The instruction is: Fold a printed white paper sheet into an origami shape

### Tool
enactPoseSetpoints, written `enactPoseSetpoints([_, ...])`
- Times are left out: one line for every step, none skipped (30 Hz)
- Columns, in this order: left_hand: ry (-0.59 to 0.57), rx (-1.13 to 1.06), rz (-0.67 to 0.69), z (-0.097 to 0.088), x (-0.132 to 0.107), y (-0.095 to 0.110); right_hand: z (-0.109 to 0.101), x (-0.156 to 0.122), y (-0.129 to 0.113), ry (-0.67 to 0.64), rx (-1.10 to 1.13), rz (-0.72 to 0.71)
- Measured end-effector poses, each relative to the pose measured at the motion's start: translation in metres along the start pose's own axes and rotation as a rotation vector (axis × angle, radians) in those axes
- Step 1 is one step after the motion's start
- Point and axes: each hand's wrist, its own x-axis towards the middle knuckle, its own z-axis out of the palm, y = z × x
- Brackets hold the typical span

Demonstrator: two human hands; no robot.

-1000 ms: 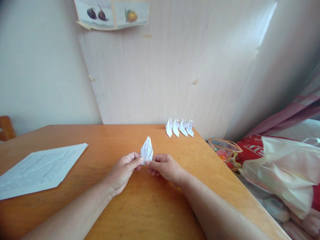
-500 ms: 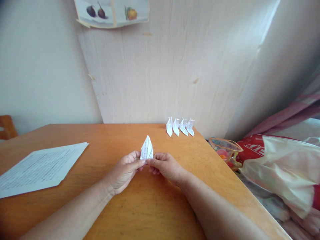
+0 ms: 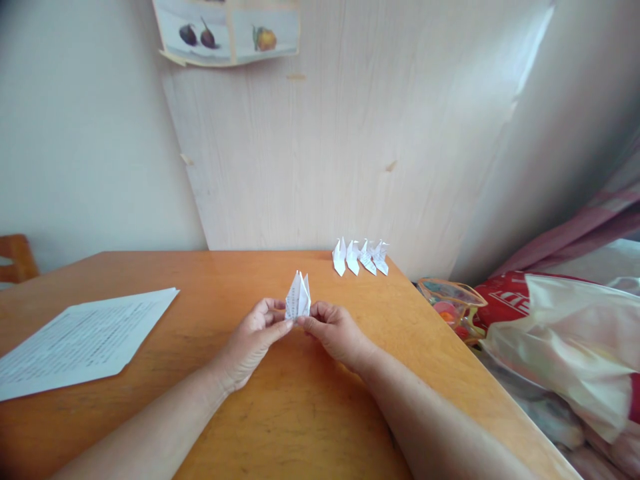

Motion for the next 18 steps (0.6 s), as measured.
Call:
enactPoseSetpoints([0.019,0.041,0.023,-0.001,0.0005,-0.0007,-0.0005,0.0007,0.0018,0.008,-0.026,-0.004])
enactPoseSetpoints([0.042,0.084,0.046,-0.0017,0.0007,-0.0011,-0.001,0.0014,0.0034,0.013,-0.051,-0.011])
enactPoseSetpoints([0.066,0.129,0.064,-0.0021,0.0007,-0.0011,-0.0013,0.002,0.0048,0.014,-0.074,-0.02])
enactPoseSetpoints([0.089,0.172,0.075,-0.0022,0.0004,-0.0008,-0.0015,0.0025,0.006,0.013,-0.095,-0.029])
enactPoseSetpoints([0.105,0.206,0.081,-0.0021,0.0001,-0.0005,-0.0017,0.0028,0.0069,0.011,-0.114,-0.037])
enactPoseSetpoints([0.114,0.228,0.083,-0.0019,-0.0003,-0.0001,-0.0018,0.0031,0.0077,0.01,-0.133,-0.043])
enactPoseSetpoints([0.117,0.242,0.085,-0.0016,-0.0005,0.0002,-0.0018,0.0033,0.0083,0.011,-0.152,-0.047])
enactPoseSetpoints([0.115,0.249,0.087,-0.0015,-0.0005,0.0003,-0.0019,0.0034,0.0088,0.013,-0.171,-0.05])
enactPoseSetpoints([0.113,0.252,0.091,-0.0015,-0.0002,0.0,-0.002,0.0036,0.0093,0.016,-0.189,-0.05])
enactPoseSetpoints([0.114,0.251,0.099,-0.0018,0.0004,-0.0005,-0.0022,0.0037,0.0097,0.019,-0.209,-0.048])
enactPoseSetpoints([0.117,0.246,0.109,-0.0025,0.0012,-0.0012,-0.0025,0.0038,0.0101,0.022,-0.229,-0.046])
enactPoseSetpoints([0.124,0.235,0.116,-0.0034,0.0021,-0.0019,-0.0029,0.0039,0.0105,0.022,-0.246,-0.046])
enactPoseSetpoints([0.136,0.22,0.118,-0.0044,0.0031,-0.0025,-0.0033,0.0039,0.0108,0.021,-0.262,-0.048])
enactPoseSetpoints([0.148,0.201,0.112,-0.0056,0.004,-0.0029,-0.0038,0.0039,0.011,0.017,-0.277,-0.051])
enactPoseSetpoints([0.158,0.182,0.101,-0.0066,0.0047,-0.003,-0.0043,0.0036,0.0111,0.01,-0.294,-0.055])
enactPoseSetpoints([0.163,0.163,0.086,-0.0075,0.005,-0.0026,-0.0047,0.0033,0.0112,0.001,-0.315,-0.058])
enactPoseSetpoints([0.16,0.148,0.074,-0.008,0.005,-0.0019,-0.0051,0.003,0.0113,-0.006,-0.341,-0.058])
enactPoseSetpoints([0.148,0.138,0.065,-0.0081,0.0047,-0.001,-0.0054,0.0027,0.0114,-0.013,-0.369,-0.057])
